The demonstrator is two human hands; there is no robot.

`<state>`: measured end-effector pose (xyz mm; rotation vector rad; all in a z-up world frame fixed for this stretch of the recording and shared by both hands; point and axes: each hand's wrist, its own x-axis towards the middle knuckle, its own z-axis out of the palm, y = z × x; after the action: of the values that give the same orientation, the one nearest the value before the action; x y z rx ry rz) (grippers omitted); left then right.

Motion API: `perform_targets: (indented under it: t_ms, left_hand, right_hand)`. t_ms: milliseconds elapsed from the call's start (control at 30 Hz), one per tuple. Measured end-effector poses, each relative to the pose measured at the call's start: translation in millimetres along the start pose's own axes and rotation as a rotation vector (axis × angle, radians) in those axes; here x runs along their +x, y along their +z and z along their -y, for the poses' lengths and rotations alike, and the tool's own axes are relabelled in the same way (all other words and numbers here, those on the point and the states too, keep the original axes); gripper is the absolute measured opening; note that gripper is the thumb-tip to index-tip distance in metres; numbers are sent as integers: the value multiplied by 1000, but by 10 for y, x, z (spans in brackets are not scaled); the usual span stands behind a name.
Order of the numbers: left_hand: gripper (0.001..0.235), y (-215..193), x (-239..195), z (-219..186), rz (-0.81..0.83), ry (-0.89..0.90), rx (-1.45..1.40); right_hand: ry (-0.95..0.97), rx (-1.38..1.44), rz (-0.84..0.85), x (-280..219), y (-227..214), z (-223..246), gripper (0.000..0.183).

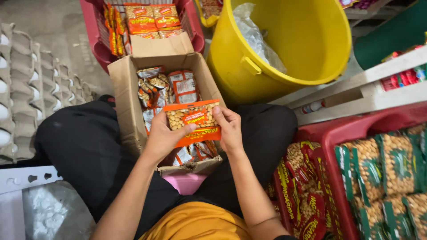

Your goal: The person sorts snack packets by picking them from a basket and placing them into a cardboard box while wiping some of the packets with a cloth.

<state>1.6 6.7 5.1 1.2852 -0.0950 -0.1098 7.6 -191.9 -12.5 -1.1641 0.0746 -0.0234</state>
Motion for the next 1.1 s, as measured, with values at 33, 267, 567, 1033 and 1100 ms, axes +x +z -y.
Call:
perform_targets:
  t_ms: [33, 267, 567, 1033, 1100]
  left_hand:
    - [44, -50, 27, 22, -9, -4, 1]
    - [36, -196, 227, 21, -156, 53, 89]
    - [34, -241, 616, -60, -124, -88, 87]
    - [42, -274, 1006, 450, -604, -87, -381]
    - [35, -385, 1198, 267, -808, 113, -400]
  right_hand:
    - [9, 1, 4, 36, 17, -59, 25]
    - [61, -204, 170, 257, 237, -86, 24]
    - [102, -159, 131, 595, 126, -201, 26]
    - [47, -302, 140, 1511, 597, -750, 44]
    - [-396, -943, 216, 1961, 848, -398, 59]
